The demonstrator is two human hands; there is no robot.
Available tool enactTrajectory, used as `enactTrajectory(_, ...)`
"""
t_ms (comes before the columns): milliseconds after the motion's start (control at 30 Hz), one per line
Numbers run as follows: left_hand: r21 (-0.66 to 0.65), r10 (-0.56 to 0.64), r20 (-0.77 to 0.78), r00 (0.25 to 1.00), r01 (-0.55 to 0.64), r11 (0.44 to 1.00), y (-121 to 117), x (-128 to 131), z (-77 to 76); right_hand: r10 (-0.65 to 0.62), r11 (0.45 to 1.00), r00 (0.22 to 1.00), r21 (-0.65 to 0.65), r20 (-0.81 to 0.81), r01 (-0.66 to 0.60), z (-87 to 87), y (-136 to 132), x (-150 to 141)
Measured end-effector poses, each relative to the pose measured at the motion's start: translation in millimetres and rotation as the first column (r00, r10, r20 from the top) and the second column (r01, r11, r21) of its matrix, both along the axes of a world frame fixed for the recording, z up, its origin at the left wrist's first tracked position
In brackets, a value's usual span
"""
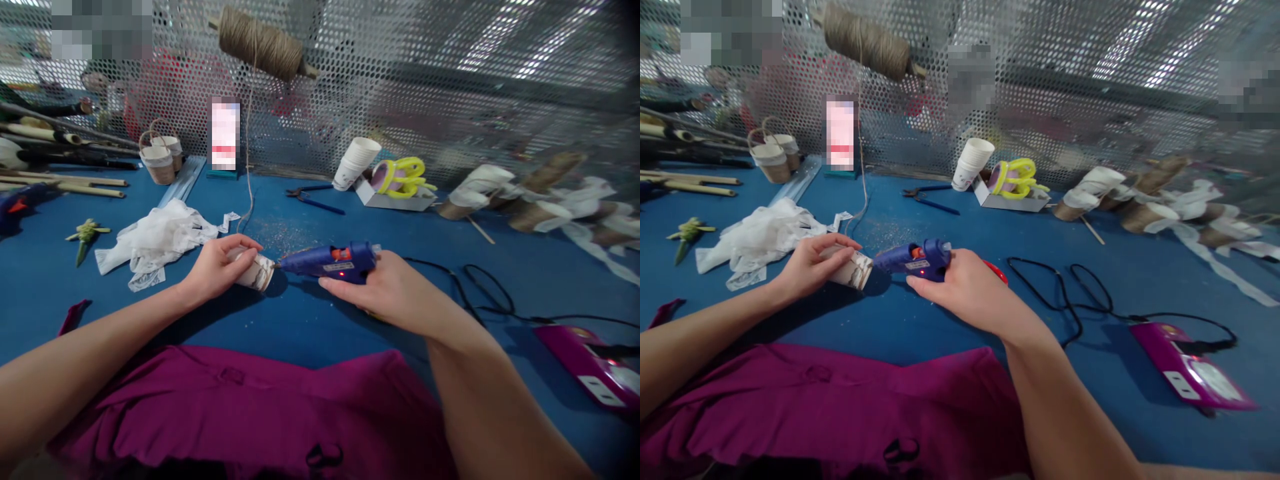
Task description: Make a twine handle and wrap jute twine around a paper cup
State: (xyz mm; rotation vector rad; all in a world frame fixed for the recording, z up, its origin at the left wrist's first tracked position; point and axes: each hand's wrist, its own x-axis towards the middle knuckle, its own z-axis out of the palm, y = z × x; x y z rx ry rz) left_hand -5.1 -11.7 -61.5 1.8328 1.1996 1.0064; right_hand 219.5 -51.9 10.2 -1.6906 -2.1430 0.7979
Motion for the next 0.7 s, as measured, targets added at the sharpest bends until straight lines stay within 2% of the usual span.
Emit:
enactTrajectory(200, 0.009, -0.008, -0.017, 1.0, 0.008, 1.0, -0.5, -0.6, 0.3, 0.019, 1.0, 1.0, -0.013, -0.023, -0.019, 1.9, -0.9, -1.0)
enactTrajectory(700, 0.036, 0.006, -0.027, 1.0, -0.005, 0.999, -0.8, -0.1, 1.2, -0.037, 0.999, 0.999, -0.032, -0.038, 0.036, -0.7, 1.1, -0.1)
